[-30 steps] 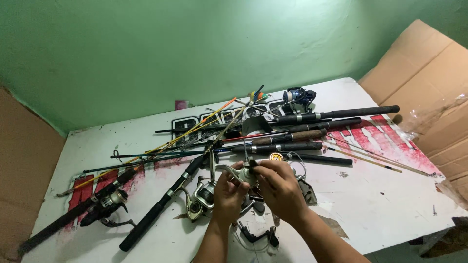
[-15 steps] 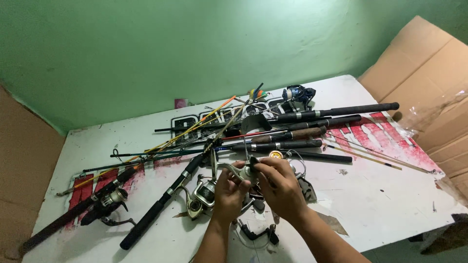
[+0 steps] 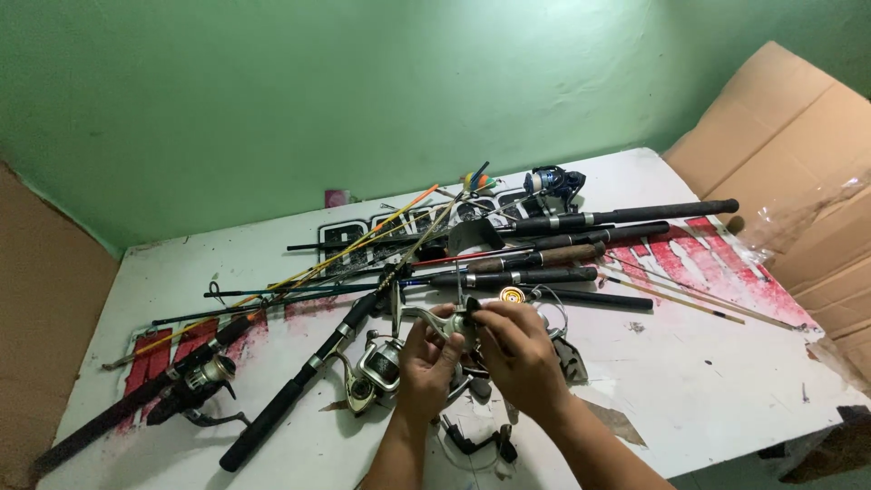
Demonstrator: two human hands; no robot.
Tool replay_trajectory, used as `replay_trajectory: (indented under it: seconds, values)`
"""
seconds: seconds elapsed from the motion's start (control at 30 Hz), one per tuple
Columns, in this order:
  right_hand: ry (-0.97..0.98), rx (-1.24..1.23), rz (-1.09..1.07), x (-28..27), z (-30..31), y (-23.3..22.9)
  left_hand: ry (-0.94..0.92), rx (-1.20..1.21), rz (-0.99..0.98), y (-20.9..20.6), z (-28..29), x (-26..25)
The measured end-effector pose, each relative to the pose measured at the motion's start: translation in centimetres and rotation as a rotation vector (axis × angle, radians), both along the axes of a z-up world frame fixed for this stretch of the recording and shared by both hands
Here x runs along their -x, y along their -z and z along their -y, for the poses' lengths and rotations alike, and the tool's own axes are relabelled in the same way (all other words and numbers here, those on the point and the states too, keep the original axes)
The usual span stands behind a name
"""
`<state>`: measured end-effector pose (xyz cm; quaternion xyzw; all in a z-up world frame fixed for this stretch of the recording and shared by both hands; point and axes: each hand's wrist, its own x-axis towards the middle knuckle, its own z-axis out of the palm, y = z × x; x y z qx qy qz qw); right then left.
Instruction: Taking apart and inspecting fishing reel components on a workbench.
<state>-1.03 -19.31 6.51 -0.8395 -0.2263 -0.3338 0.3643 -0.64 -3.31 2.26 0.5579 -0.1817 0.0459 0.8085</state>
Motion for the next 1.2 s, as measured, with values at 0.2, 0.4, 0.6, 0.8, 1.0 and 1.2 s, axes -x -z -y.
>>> replay_trajectory:
  seconds: [0.2, 0.4, 0.6, 0.8, 1.0, 1.2]
  values:
    - [-0.044, -0.003, 0.031, -0.5, 0.1, 0.8, -0.004, 0.079, -0.082, 1.6, -0.1, -0.4]
    - [-0.05, 0.017, 0.004, -0.4, 0.4, 0.6, -0.001, -0.002, -0.1, 1.0, -0.4, -0.1]
    - [-0.071, 0.02, -0.001, 0.4, -0.2, 0.2, -0.016, 0.018, -0.066, 0.8, -0.2, -0.1]
    - [-0.105, 0.018, 0.03, -0.7, -0.2, 2.2, 0.007, -0.011, 0.006, -0.7, -0.2, -0.2]
    - [-0.012, -0.039, 0.006, 0.0, -0.8, -0.5, 0.003, 0.041, -0.067, 0.3, -0.1, -0.2]
    - [0.034, -0.039, -0.005, -0.1, -0.3, -1.1, -0.032, -0.06, -0.059, 0.6, -0.4, -0.2]
